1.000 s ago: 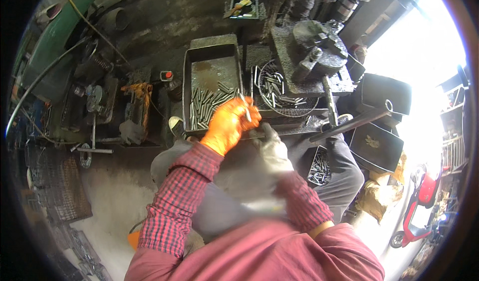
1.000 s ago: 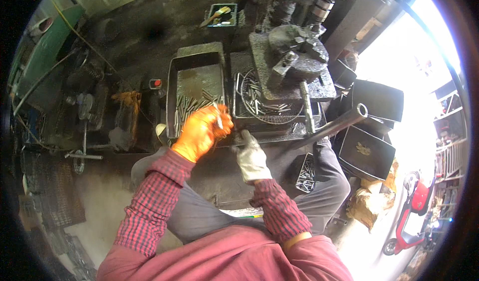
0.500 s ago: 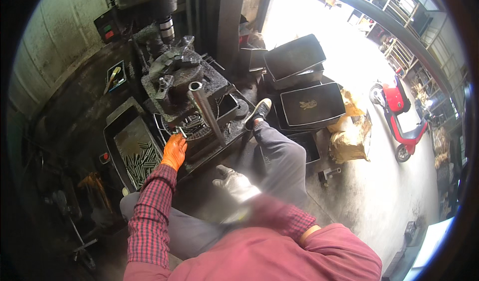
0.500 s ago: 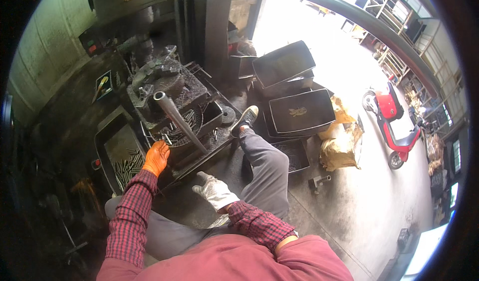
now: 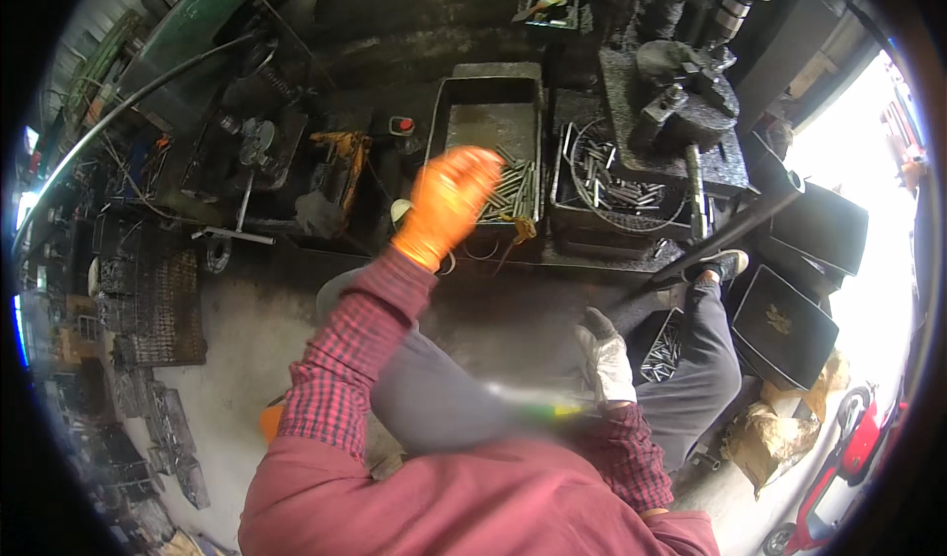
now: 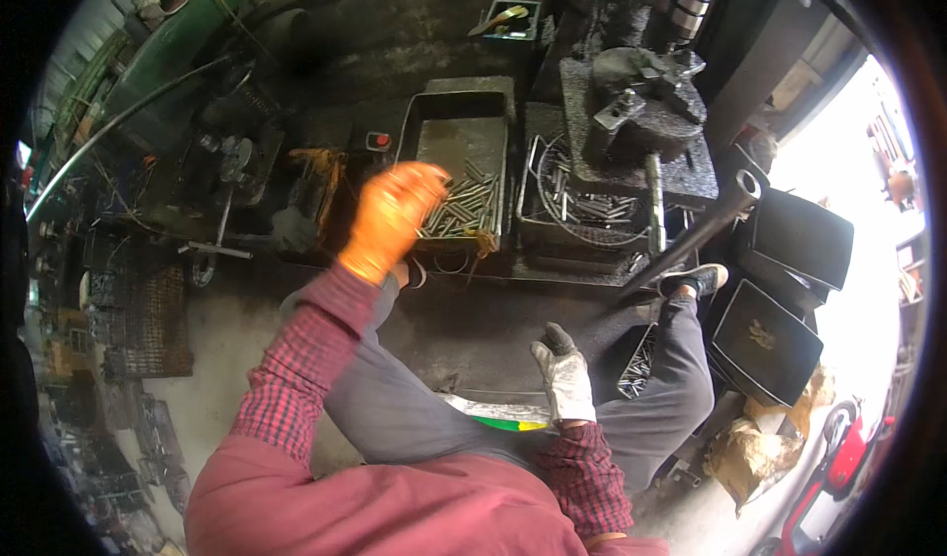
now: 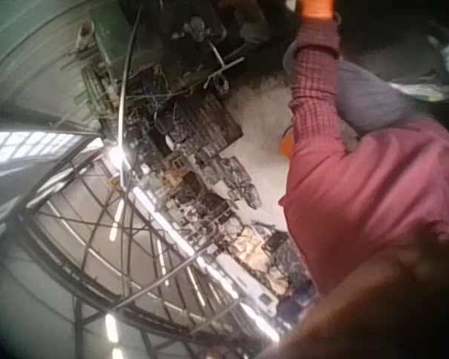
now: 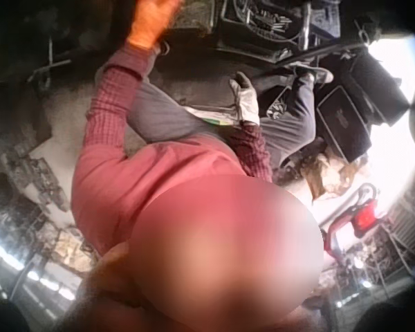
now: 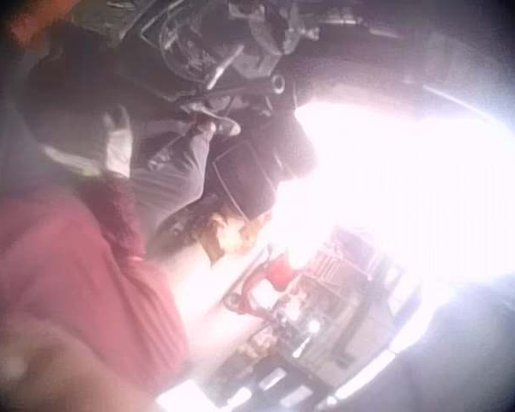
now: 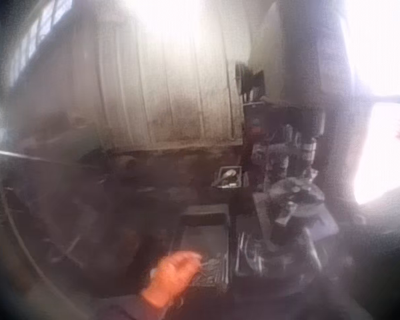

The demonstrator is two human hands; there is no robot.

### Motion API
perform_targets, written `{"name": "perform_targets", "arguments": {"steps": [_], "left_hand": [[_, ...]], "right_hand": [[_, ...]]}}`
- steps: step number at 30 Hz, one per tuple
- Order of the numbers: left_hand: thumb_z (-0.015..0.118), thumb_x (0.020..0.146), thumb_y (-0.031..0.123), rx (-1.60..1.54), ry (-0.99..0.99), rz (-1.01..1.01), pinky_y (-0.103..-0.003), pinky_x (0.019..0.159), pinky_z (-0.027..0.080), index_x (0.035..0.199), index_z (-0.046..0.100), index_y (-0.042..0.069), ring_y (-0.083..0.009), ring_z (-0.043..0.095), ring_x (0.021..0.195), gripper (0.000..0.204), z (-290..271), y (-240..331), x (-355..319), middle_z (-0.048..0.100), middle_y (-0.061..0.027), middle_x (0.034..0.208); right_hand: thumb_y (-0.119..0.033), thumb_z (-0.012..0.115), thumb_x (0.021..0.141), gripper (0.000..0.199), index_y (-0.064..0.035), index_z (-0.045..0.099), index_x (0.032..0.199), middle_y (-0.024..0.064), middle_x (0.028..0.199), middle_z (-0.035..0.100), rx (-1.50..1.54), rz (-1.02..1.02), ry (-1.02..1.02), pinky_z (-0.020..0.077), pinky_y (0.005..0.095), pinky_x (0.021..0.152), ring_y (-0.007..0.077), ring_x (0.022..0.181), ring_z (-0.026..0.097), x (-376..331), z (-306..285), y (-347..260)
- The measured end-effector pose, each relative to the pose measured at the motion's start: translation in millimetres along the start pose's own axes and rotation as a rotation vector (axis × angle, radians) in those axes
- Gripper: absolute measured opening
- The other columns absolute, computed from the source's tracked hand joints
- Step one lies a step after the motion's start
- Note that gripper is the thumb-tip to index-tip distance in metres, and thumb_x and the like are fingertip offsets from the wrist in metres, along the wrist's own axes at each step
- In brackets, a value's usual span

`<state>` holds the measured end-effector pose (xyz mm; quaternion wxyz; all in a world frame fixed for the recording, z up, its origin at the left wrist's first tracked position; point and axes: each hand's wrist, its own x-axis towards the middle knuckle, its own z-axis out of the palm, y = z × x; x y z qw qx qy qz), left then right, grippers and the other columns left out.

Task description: The person operates a drill press in a workshop, repeatedly picking up small metal rods from a tray, placing them into the chuck, and using the lever to lower the drill. The person wears orange and white gloves and works continuously on the same batch of rods.

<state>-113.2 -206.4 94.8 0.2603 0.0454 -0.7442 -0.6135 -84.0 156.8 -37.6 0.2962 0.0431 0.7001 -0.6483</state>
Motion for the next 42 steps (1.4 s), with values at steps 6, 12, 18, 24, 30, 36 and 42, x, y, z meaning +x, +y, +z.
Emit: {"name": "perform_targets", "arguments": {"steps": [6, 12, 18, 24, 30, 36, 42], "left_hand": [[0.073, 0.094, 0.02, 0.53, 0.035, -0.429, -0.039, 0.088, 0.056, 0.115, 0.075, -0.002, -0.0264, 0.073, 0.097, 0.03, -92.2, -116.3, 62.7, 0.077, -0.0166, 0.105], [0.067, 0.092, 0.016, 1.121, -0.398, -0.731, -0.052, 0.105, 0.055, 0.112, 0.077, 0.001, -0.0409, 0.07, 0.124, 0.027, -32.3, -281.8, 71.4, 0.074, -0.0268, 0.127], [0.075, 0.09, 0.018, 1.272, -0.434, -0.943, -0.046, 0.106, 0.058, 0.127, 0.073, -0.001, -0.0349, 0.07, 0.129, 0.042, -21.7, -310.9, 85.4, 0.073, -0.0216, 0.136], [0.078, 0.087, 0.019, 1.35, -0.409, -0.946, -0.045, 0.107, 0.057, 0.133, 0.072, 0.001, -0.034, 0.069, 0.131, 0.05, -21.9, -316.2, 75.1, 0.072, -0.0219, 0.138], [0.076, 0.086, 0.018, 1.31, -0.457, -0.879, -0.045, 0.102, 0.059, 0.112, 0.081, 0.0, -0.038, 0.072, 0.124, 0.032, -25.5, -323.3, 73.3, 0.076, -0.0246, 0.127], [0.075, 0.087, 0.022, 1.338, -0.525, -0.796, -0.046, 0.099, 0.059, 0.112, 0.082, 0.001, -0.0394, 0.075, 0.116, 0.034, -29.9, -291.9, 69.5, 0.077, -0.023, 0.124], [0.072, 0.102, 0.017, 0.235, -0.197, -0.414, -0.031, 0.066, 0.049, 0.106, 0.074, 0.003, -0.0139, 0.061, 0.074, 0.015, -7.1, -140.1, 126.8, 0.071, -0.0031, 0.088]], "right_hand": [[-0.012, 0.077, 0.099, 0.057, 0.0016, 0.058, 0.151, 0.0163, 0.139, 0.07, -0.074, -0.004, -0.085, 0.0514, 0.0322, 0.109, 0.0223, 0.125, 0.067, 5.5, 22.2, -1.5], [-0.014, 0.079, 0.098, 0.054, -0.002, 0.062, 0.148, 0.0147, 0.138, 0.073, -0.263, 0.062, -0.081, 0.0531, 0.0332, 0.108, 0.0222, 0.126, 0.069, 5.4, 31.6, -30.4], [-0.026, 0.077, 0.1, 0.06, -0.003, 0.059, 0.152, 0.0176, 0.141, 0.072, -0.373, 0.122, 0.0, 0.0533, 0.0349, 0.109, 0.0258, 0.131, 0.069, 10.3, 6.7, -48.3], [-0.038, 0.075, 0.1, 0.062, -0.0068, 0.06, 0.151, 0.0193, 0.141, 0.071, -0.428, -0.002, -0.073, 0.0534, 0.0385, 0.108, 0.0325, 0.131, 0.068, 18.6, 6.7, -25.0], [-0.043, 0.073, 0.099, 0.064, -0.0086, 0.06, 0.152, 0.0178, 0.139, 0.072, -0.589, -0.093, -0.051, 0.0525, 0.04, 0.11, 0.0351, 0.131, 0.068, 14.9, -9.9, -4.4], [-0.037, 0.079, 0.098, 0.065, -0.0079, 0.06, 0.153, 0.0121, 0.143, 0.071, -0.316, 0.02, 0.031, 0.052, 0.0372, 0.111, 0.0274, 0.13, 0.069, 16.8, -20.9, -13.7], [-0.042, 0.08, 0.098, 0.069, -0.0024, 0.059, 0.15, 0.0141, 0.135, 0.072, 0.332, -0.024, -0.005, 0.0532, 0.0469, 0.11, 0.0283, 0.127, 0.068, 18.4, -53.1, -50.5]]}}
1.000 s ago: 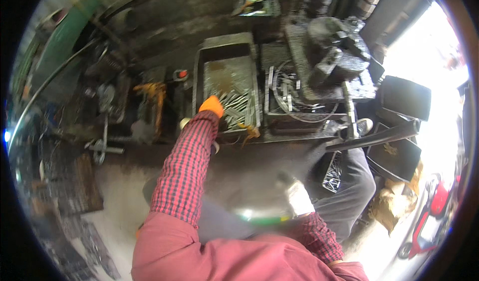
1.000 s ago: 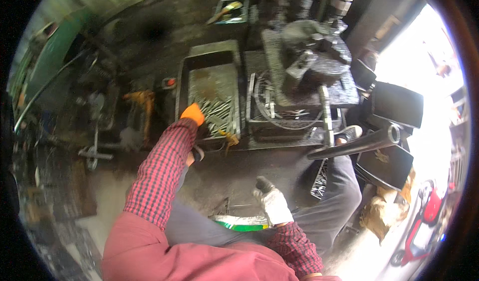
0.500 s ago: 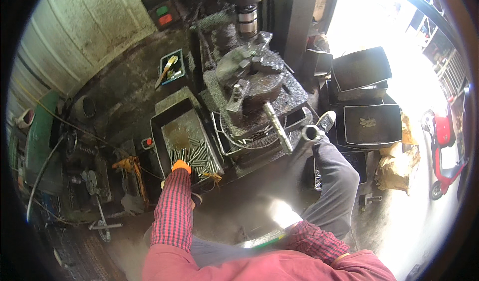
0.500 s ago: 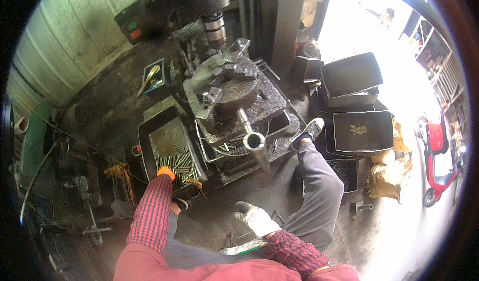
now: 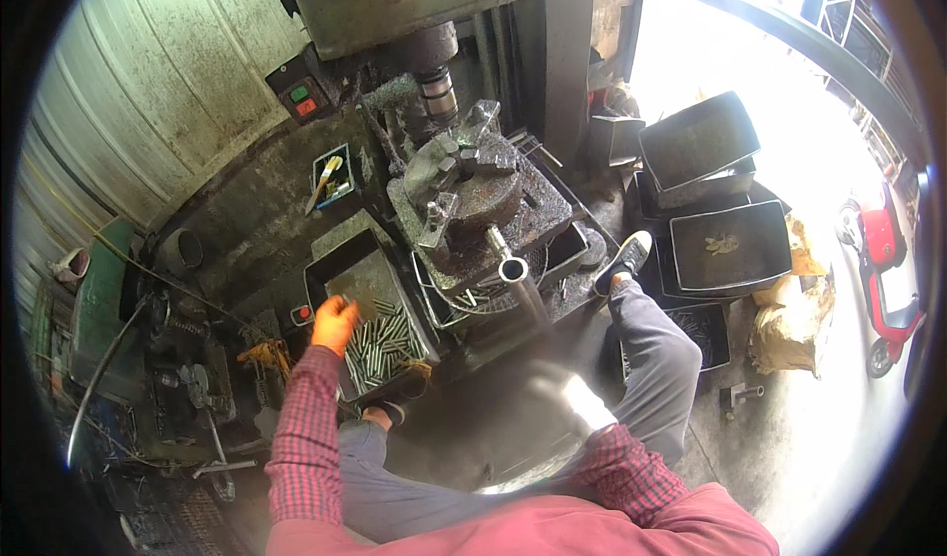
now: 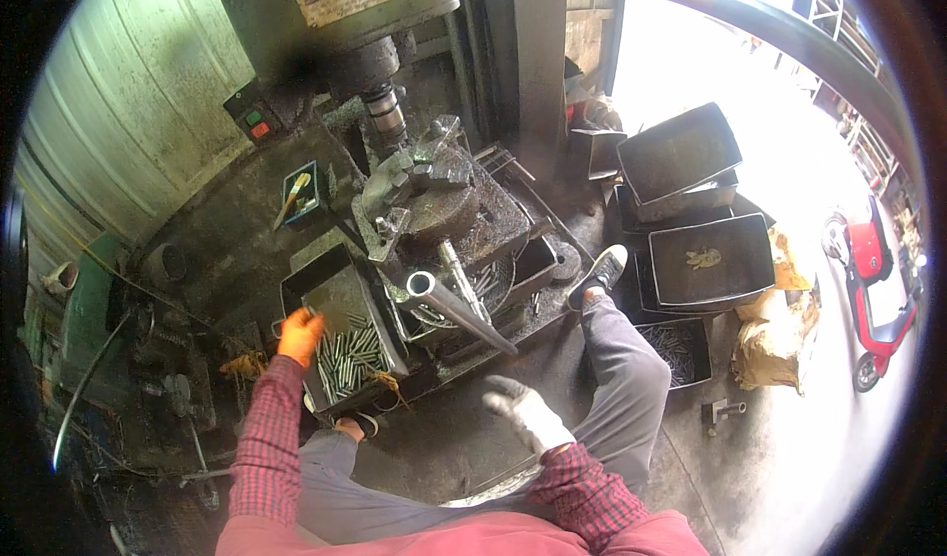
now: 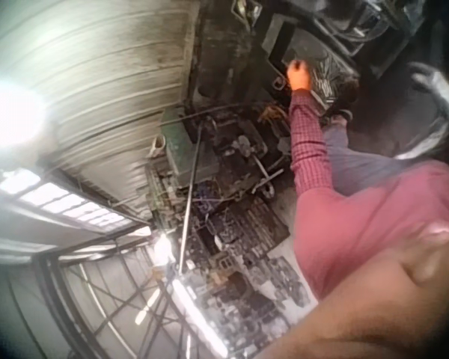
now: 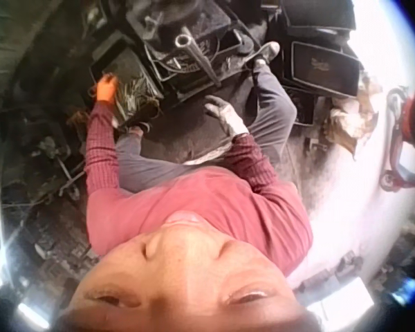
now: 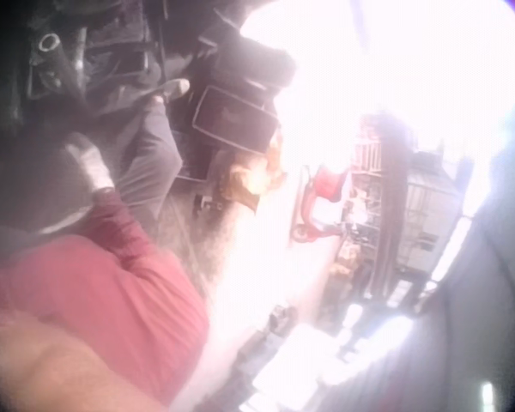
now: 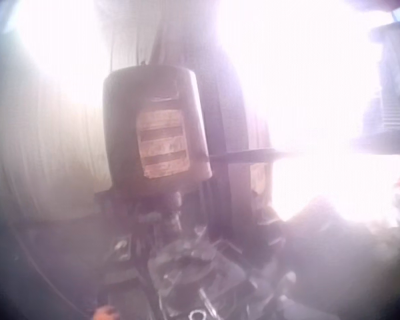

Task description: The person operates a drill press in a workshop, repeatedly picking up small metal rods from a tray, placing them into the chuck, and using the lever to lower the drill. The person wears orange and white gloves and works continuously on the same batch of rods.

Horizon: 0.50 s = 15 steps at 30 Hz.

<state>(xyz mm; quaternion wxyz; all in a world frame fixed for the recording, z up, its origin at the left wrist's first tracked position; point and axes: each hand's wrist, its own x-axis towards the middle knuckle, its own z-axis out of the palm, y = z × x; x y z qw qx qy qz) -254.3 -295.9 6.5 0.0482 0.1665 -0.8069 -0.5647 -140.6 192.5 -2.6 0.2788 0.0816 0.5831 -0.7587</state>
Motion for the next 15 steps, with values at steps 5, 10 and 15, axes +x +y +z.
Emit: {"name": "perform_targets", "arguments": {"steps": [5, 10, 15], "left_hand": [[0.074, 0.103, 0.012, -0.369, -0.119, 0.373, -0.028, 0.078, 0.052, 0.113, 0.074, 0.002, -0.0097, 0.063, 0.087, 0.014, 35.1, 186.9, 5.9, 0.07, 0.0003, 0.097], [0.075, 0.103, 0.011, -0.437, -0.209, 0.328, -0.028, 0.082, 0.059, 0.121, 0.077, 0.002, -0.0142, 0.073, 0.093, 0.019, 111.5, 264.6, 49.3, 0.077, -0.0049, 0.108], [0.077, 0.102, 0.011, -0.54, -0.138, 0.294, -0.028, 0.078, 0.057, 0.116, 0.079, 0.002, -0.0116, 0.071, 0.088, 0.016, 161.3, 264.0, 83.6, 0.079, -0.0028, 0.103]], "right_hand": [[-0.067, 0.073, 0.094, 0.068, -0.0055, 0.065, 0.123, 0.0096, 0.114, 0.071, 1.267, -0.036, -0.383, 0.0475, 0.0588, 0.114, 0.0328, 0.113, 0.068, 22.3, -6.0, -57.9], [-0.023, 0.06, 0.109, 0.029, 0.0018, 0.063, 0.123, 0.0112, 0.107, 0.071, 0.578, -0.813, 0.31, 0.0619, 0.0397, 0.09, 0.0252, 0.099, 0.074, 28.1, -17.2, -165.4], [-0.013, 0.076, 0.097, 0.046, 0.0039, 0.063, 0.138, 0.0159, 0.106, 0.075, 0.184, -0.671, 0.308, 0.0665, 0.039, 0.085, 0.0284, 0.09, 0.078, -3.4, -2.7, -251.9]]}}
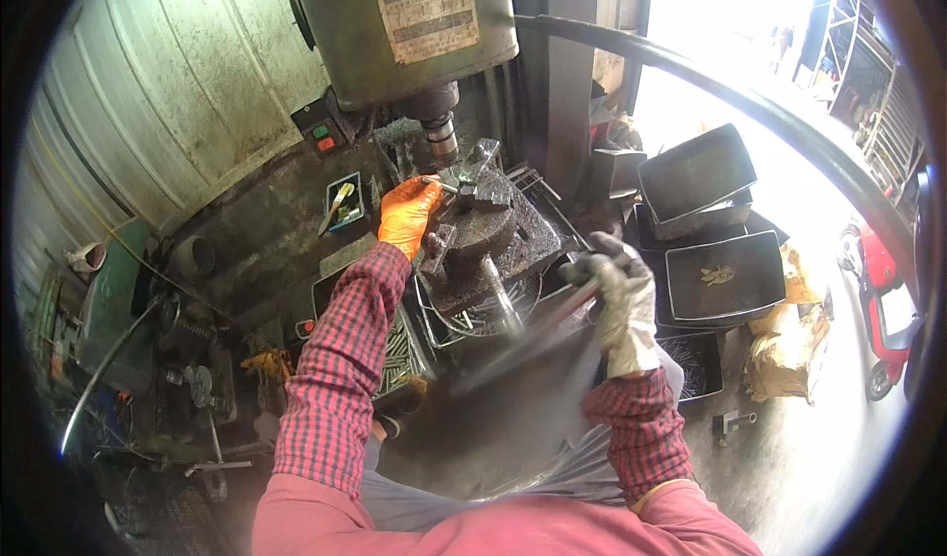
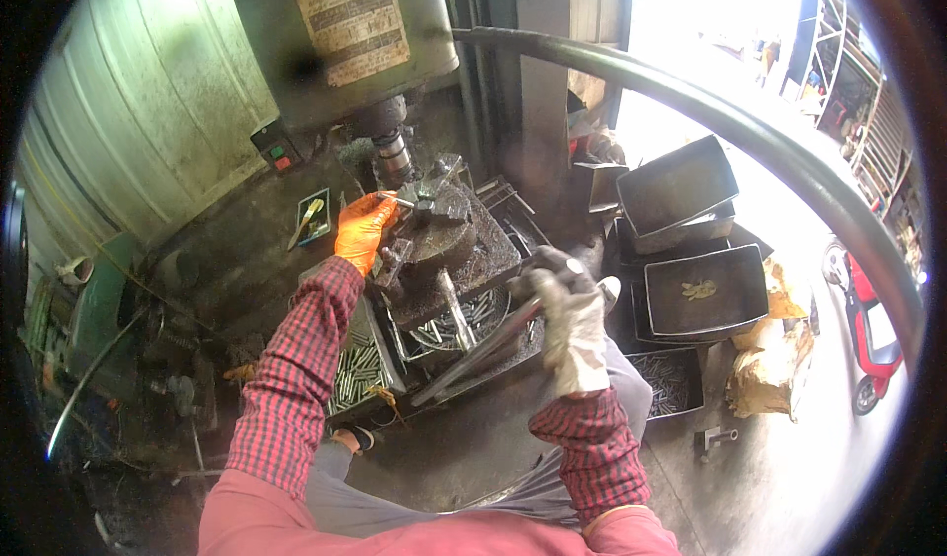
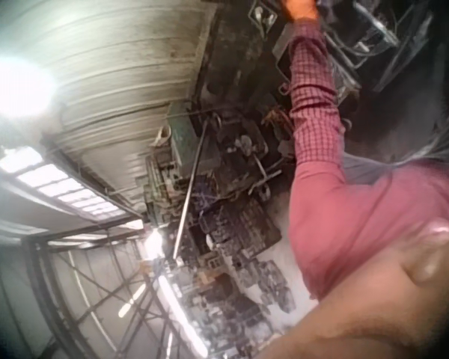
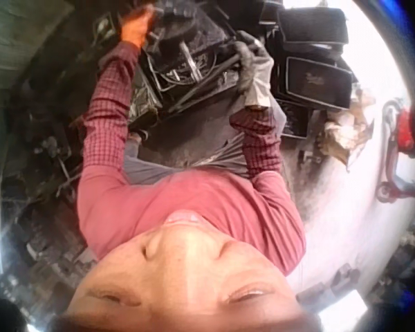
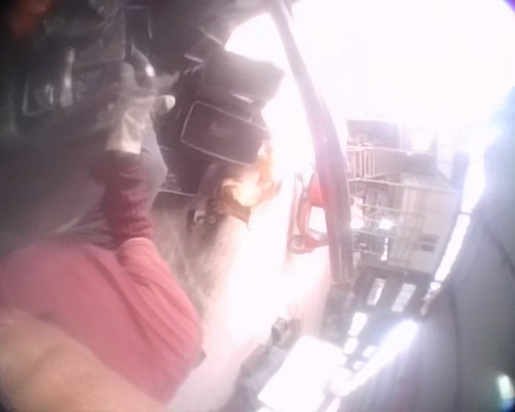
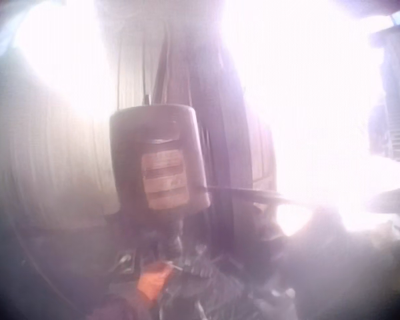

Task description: The person operates a drill press in a workshop, repeatedly picking up small metal rods from a tray, placing them into the chuck, and using the lever to lower the drill. The person wears orange and white gloves and works continuously on the same batch of rods.

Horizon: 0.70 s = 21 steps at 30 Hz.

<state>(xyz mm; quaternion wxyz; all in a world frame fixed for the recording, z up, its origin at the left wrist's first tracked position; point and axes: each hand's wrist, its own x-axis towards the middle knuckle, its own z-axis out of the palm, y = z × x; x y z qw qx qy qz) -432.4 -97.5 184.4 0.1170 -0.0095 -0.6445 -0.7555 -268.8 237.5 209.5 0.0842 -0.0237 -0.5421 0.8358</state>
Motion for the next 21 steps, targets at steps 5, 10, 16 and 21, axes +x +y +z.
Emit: {"name": "perform_targets", "arguments": {"steps": [5, 10, 16, 21], "left_hand": [[0.079, 0.101, 0.014, 0.246, -0.065, 0.085, -0.025, 0.083, 0.053, 0.114, 0.08, 0.004, -0.0074, 0.067, 0.091, 0.016, 1.7, -6.7, 10.1, 0.076, 0.0028, 0.102], [0.08, 0.101, 0.017, 0.441, -0.122, 0.02, -0.025, 0.087, 0.052, 0.112, 0.08, 0.004, -0.0065, 0.067, 0.093, 0.017, 1.5, 5.4, 20.1, 0.077, 0.0039, 0.102], [0.082, 0.098, 0.02, 0.56, -0.103, 0.022, -0.025, 0.088, 0.052, 0.114, 0.081, 0.004, -0.0057, 0.066, 0.094, 0.023, 5.8, 9.7, 19.3, 0.078, 0.0042, 0.102], [0.081, 0.097, 0.022, 0.707, -0.156, 0.067, -0.027, 0.088, 0.053, 0.11, 0.081, 0.003, -0.0067, 0.068, 0.094, 0.023, 10.2, 6.2, 21.6, 0.078, 0.0029, 0.097]], "right_hand": [[-0.003, 0.074, 0.098, 0.052, 0.0002, 0.058, 0.147, 0.0133, 0.113, 0.076, -0.054, -0.036, -0.022, 0.0641, 0.035, 0.084, 0.0233, 0.097, 0.076, -11.4, 20.1, -8.4], [-0.001, 0.074, 0.097, 0.063, -0.0089, 0.054, 0.156, 0.0089, 0.128, 0.073, -0.265, -0.092, 0.104, 0.06, 0.0263, 0.083, 0.0164, 0.102, 0.074, -8.1, 17.1, -11.1], [0.016, 0.066, 0.094, 0.081, -0.0217, 0.047, 0.163, 0.0059, 0.132, 0.067, -0.222, -0.256, -0.296, 0.0595, 0.0245, 0.096, 0.0143, 0.11, 0.067, -59.4, 64.2, -42.5], [-0.018, 0.097, 0.067, 0.095, 0.0, 0.053, 0.149, 0.0247, 0.148, 0.058, -0.861, -0.516, -0.808, 0.0463, 0.049, 0.118, 0.0425, 0.141, 0.056, -93.4, 75.0, -5.0]]}}
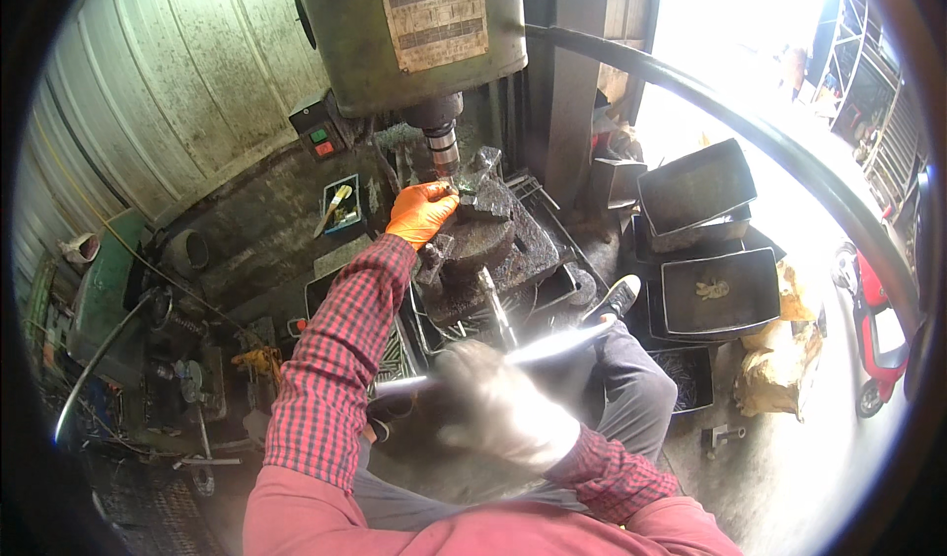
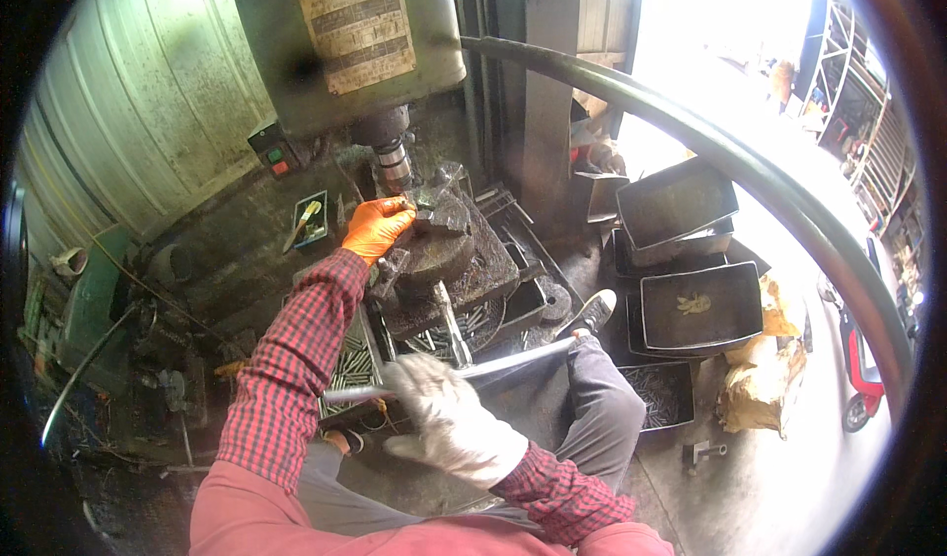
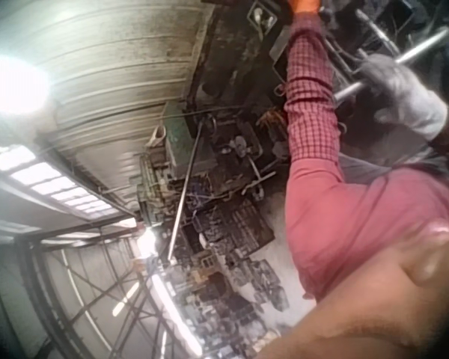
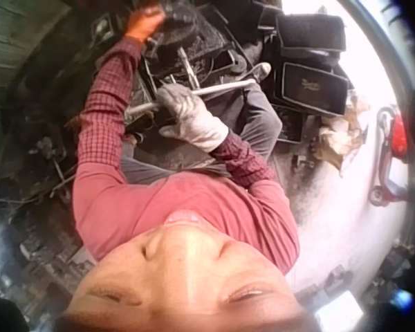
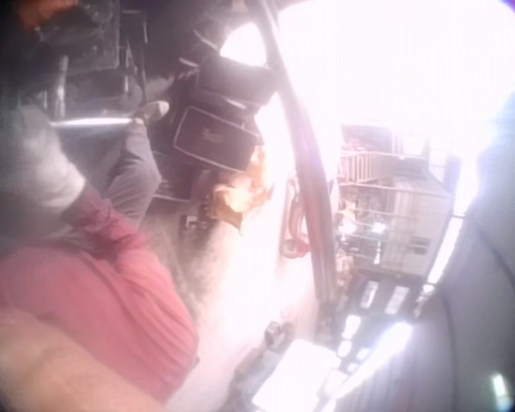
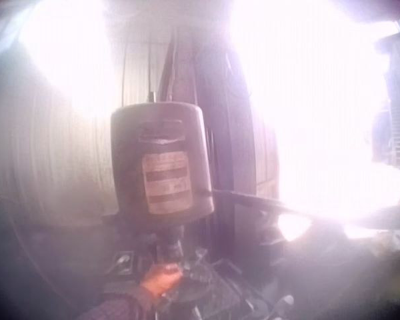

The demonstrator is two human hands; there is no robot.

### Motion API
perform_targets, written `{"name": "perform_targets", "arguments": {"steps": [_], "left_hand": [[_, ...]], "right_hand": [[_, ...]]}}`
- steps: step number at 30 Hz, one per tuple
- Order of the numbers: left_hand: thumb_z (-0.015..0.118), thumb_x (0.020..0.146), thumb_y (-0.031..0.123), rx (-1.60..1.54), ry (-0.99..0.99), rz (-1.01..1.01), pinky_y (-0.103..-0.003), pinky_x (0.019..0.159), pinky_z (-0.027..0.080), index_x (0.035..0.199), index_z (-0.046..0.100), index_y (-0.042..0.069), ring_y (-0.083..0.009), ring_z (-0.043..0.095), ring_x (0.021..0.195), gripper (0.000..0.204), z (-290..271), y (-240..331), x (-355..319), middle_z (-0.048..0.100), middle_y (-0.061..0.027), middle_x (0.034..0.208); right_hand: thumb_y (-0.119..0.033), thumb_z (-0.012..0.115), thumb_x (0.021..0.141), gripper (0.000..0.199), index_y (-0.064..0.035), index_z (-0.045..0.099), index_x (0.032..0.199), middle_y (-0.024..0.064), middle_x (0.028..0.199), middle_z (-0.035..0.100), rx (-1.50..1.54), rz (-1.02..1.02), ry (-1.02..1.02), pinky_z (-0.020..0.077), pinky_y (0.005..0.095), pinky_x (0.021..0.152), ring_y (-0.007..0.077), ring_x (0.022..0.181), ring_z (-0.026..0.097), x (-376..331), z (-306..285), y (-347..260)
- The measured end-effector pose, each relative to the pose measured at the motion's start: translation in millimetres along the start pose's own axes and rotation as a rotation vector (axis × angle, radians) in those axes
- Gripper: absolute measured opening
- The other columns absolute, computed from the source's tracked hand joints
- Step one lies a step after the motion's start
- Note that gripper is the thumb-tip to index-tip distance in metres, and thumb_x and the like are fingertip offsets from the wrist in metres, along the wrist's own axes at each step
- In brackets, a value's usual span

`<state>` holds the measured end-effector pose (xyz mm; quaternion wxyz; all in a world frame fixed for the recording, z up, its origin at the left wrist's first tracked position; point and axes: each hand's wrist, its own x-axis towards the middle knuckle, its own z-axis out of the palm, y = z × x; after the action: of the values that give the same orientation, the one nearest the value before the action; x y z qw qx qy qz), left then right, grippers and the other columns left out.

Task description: The person operates a drill press in a workshop, repeatedly picking up small metal rods from a tray, placing them into the chuck, and using the lever to lower the drill. The person wears orange and white gloves and works continuously on the same batch of rods.

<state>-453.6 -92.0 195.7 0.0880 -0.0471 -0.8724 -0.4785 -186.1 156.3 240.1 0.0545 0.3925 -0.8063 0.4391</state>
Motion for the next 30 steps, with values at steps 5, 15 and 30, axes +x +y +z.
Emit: {"name": "perform_targets", "arguments": {"steps": [5, 15, 30], "left_hand": [[0.081, 0.095, 0.03, -0.066, -0.017, 0.022, -0.029, 0.085, 0.053, 0.111, 0.081, 0.004, -0.0079, 0.069, 0.092, 0.03, -1.3, 8.3, -1.8, 0.08, 0.0002, 0.096], [0.079, 0.094, 0.033, 0.062, -0.025, 0.029, -0.032, 0.083, 0.052, 0.109, 0.082, 0.006, -0.0097, 0.069, 0.087, 0.032, -5.9, 16.4, -5.5, 0.078, -0.0036, 0.09], [0.082, 0.091, 0.032, 0.04, -0.042, 0.041, -0.03, 0.086, 0.054, 0.112, 0.081, 0.002, -0.0119, 0.072, 0.092, 0.036, -7.1, 12.1, 2.2, 0.082, -0.0072, 0.099]], "right_hand": [[-0.013, 0.096, 0.069, 0.101, -0.0031, 0.048, 0.158, 0.0268, 0.155, 0.055, 0.099, 0.145, 0.229, 0.0511, 0.0485, 0.115, 0.0451, 0.134, 0.062, -14.8, 1.0, 32.3], [0.002, 0.072, 0.072, 0.067, 0.0009, 0.059, 0.138, 0.0178, 0.127, 0.068, -0.801, 0.077, 0.35, 0.043, 0.0563, 0.122, 0.0365, 0.126, 0.064, -36.1, -26.2, 105.0], [-0.031, 0.095, 0.071, 0.085, 0.0004, 0.059, 0.141, 0.0127, 0.109, 0.07, -0.693, 0.168, 0.02, 0.0507, 0.0524, 0.111, 0.0308, 0.106, 0.07, -24.6, -22.9, 109.4]]}}
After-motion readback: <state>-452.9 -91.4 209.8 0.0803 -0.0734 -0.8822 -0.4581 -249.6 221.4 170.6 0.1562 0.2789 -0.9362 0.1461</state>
